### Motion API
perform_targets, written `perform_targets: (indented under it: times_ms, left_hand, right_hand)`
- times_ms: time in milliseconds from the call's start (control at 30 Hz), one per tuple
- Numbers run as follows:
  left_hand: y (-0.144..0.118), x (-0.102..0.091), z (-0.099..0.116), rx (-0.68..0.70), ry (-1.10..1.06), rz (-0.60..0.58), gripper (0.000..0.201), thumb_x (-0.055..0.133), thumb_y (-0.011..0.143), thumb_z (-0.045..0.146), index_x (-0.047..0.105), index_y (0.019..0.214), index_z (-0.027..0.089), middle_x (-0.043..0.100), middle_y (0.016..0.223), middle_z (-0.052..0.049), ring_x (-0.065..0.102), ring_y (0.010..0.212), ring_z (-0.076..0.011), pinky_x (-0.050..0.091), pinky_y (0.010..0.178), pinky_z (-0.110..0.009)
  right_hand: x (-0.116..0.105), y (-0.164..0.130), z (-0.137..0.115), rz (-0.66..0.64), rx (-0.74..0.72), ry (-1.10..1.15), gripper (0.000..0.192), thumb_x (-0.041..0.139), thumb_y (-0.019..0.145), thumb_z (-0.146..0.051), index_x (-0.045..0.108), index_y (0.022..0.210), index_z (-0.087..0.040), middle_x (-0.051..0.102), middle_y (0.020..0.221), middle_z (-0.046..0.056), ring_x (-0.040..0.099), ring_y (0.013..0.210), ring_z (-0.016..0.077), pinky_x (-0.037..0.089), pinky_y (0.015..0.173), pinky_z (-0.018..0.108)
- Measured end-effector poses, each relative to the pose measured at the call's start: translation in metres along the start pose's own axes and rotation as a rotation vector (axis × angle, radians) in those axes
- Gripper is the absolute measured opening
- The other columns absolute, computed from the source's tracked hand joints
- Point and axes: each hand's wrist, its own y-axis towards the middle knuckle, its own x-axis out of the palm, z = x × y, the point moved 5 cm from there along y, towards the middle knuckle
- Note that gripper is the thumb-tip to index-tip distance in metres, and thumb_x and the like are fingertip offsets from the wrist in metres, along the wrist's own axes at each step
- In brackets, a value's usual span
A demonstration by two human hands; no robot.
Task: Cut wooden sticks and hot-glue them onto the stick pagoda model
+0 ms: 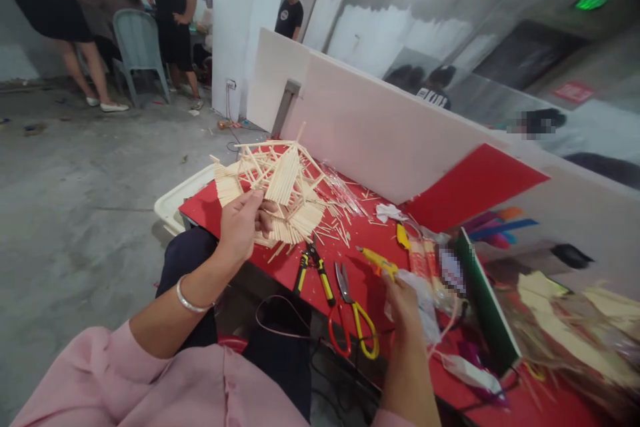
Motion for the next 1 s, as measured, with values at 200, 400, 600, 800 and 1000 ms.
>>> perform_targets:
  times_ms: [200, 400, 600, 800, 1000]
  left_hand:
    - [-0.001, -0.001, -0.005, -0.018, 0.011, -0.010, 0.033, 0.072, 0.071, 0.043, 0.066, 0.078, 0.011, 0.071, 0.071, -0.006, 0.052, 0.036, -0.0067, 0.037, 0.030, -0.018]
    - [-0.006, -0.004, -0.005, -0.010, 0.018, 0.018, 0.037, 0.074, 0.068, 0.046, 0.066, 0.077, 0.012, 0.067, 0.065, -0.002, 0.049, 0.036, -0.0061, 0.036, 0.031, -0.018]
    - [-0.008, -0.006, -0.010, 0.022, -0.015, 0.075, 0.044, 0.080, 0.060, 0.047, 0.068, 0.086, 0.013, 0.069, 0.068, -0.002, 0.050, 0.037, -0.0060, 0.037, 0.033, -0.018]
    - [-0.008, -0.004, -0.015, 0.026, -0.045, 0.082, 0.046, 0.082, 0.059, 0.049, 0.069, 0.085, 0.013, 0.062, 0.051, 0.003, 0.048, 0.036, -0.0064, 0.037, 0.035, -0.017]
    - [-0.005, -0.004, -0.017, 0.044, -0.022, 0.053, 0.043, 0.080, 0.063, 0.051, 0.069, 0.083, 0.014, 0.056, 0.043, 0.004, 0.048, 0.035, -0.0078, 0.038, 0.037, -0.018]
  right_hand:
    - [0.007, -0.001, -0.020, -0.047, 0.046, -0.212, 0.040, 0.047, 0.077, -0.044, 0.072, 0.082, -0.013, 0.066, 0.077, 0.020, 0.064, 0.086, 0.0383, 0.048, 0.074, 0.050]
    - [-0.027, -0.040, -0.163, 0.279, -0.792, 0.162, 0.038, 0.047, 0.088, -0.036, 0.069, 0.111, -0.017, 0.066, 0.104, 0.013, 0.059, 0.099, 0.0267, 0.045, 0.091, 0.045]
    - [-0.032, -0.106, -0.273, 0.307, -1.216, 0.246, 0.045, 0.051, 0.081, -0.007, 0.063, 0.120, -0.028, 0.053, 0.127, 0.009, 0.047, 0.119, 0.0258, 0.040, 0.100, 0.048]
    - [-0.020, -0.115, -0.301, 0.267, -1.308, 0.195, 0.048, 0.050, 0.077, -0.005, 0.061, 0.119, -0.027, 0.046, 0.132, 0.007, 0.037, 0.130, 0.0276, 0.036, 0.106, 0.049]
    - [-0.015, -0.113, -0.305, 0.259, -1.299, 0.146, 0.047, 0.053, 0.077, -0.009, 0.061, 0.119, -0.029, 0.044, 0.137, 0.006, 0.035, 0.133, 0.0292, 0.034, 0.106, 0.050]
